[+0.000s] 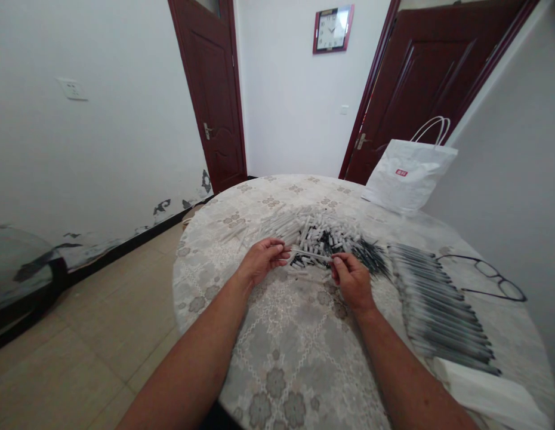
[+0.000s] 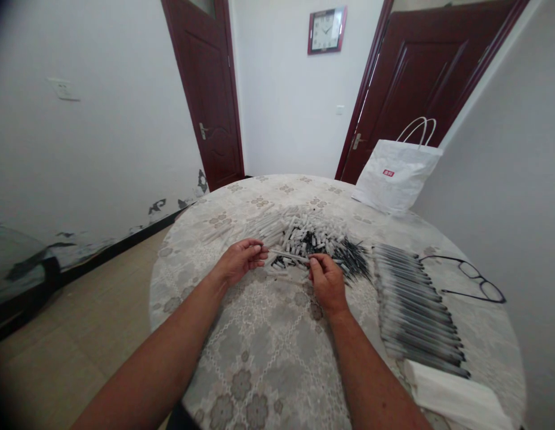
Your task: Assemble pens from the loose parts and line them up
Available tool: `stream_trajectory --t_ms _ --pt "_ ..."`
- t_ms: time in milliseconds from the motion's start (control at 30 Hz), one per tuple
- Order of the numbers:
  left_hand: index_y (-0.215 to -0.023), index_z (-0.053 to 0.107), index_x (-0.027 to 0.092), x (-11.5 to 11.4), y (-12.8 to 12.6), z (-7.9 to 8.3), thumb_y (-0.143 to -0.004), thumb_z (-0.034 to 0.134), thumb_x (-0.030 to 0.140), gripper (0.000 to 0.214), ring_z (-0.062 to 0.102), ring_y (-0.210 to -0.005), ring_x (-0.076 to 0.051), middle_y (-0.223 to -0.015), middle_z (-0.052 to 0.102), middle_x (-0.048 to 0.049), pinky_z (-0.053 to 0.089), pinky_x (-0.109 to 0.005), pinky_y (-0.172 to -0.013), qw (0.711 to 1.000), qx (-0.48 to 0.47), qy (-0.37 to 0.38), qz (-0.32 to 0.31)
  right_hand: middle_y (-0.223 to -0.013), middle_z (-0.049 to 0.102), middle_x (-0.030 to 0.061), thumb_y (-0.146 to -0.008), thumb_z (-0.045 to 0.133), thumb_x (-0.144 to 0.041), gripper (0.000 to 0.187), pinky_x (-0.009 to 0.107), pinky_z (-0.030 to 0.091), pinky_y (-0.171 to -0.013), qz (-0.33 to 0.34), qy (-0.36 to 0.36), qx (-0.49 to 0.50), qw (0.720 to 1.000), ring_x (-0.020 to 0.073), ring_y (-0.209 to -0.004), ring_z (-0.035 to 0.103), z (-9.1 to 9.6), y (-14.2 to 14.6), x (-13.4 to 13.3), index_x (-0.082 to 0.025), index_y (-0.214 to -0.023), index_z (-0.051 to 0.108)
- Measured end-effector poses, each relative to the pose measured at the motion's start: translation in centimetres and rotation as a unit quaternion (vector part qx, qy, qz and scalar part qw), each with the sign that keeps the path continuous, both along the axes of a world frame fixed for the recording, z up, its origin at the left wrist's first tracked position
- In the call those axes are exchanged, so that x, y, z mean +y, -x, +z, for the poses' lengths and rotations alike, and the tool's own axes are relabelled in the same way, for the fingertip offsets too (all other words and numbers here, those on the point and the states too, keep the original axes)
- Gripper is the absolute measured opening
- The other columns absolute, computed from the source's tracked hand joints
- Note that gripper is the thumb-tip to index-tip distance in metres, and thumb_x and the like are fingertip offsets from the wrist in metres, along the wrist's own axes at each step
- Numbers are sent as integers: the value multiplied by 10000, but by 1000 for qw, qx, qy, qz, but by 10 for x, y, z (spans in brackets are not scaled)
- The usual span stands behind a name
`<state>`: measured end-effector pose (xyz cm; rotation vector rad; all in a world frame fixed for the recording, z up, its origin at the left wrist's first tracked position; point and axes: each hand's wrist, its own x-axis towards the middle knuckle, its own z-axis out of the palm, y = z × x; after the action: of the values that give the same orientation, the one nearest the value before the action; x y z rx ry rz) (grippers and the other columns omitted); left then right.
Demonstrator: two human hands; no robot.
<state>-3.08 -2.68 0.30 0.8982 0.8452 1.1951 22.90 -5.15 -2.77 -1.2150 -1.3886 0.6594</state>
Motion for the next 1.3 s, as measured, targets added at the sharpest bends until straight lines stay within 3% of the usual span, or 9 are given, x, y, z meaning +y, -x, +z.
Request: stream_trajectory --t_ms 367,767,1067,1300 --pt "-938 557 145 0 3 0 -846 677 174 154 730 -1018 -273 -1179 707 -196 624 -325 -746 994 -92 46 -36 -624 628 0 -894 587 -481 345 267 436 -531 6 -3 -14 1000 155 -538 544 1 2 0 -168 -998 689" --pt "-922 540 146 -3 -3 0 -824 753 204 241 737 -983 -258 -1117 728 -180 623 -301 -727 997 -72 26 -33 -659 629 4 -903 582 -475 343 254 454 -566 22 -4 -41 999 156 -596 575 4 6 -4 -175 -1017 702" --pt "-922 622 124 0 -5 -4 -800 769 137 192 746 -887 -209 -990 745 -125 628 -298 -737 997 -64 48 13 -699 670 17 -879 620 -477 338 264 470 -562 18 -7 -36 999 156 -579 585 2 7 -3 -175 -1004 706" --pt "-926 635 122 2 -6 -8 -809 750 122 164 742 -819 -193 -882 730 -100 631 -296 -703 995 -77 61 34 -954 707 60 -904 621 -354 203 297 517 -735 32 -110 -126 985 185 -812 648 8 10 -6 -207 -1023 692"
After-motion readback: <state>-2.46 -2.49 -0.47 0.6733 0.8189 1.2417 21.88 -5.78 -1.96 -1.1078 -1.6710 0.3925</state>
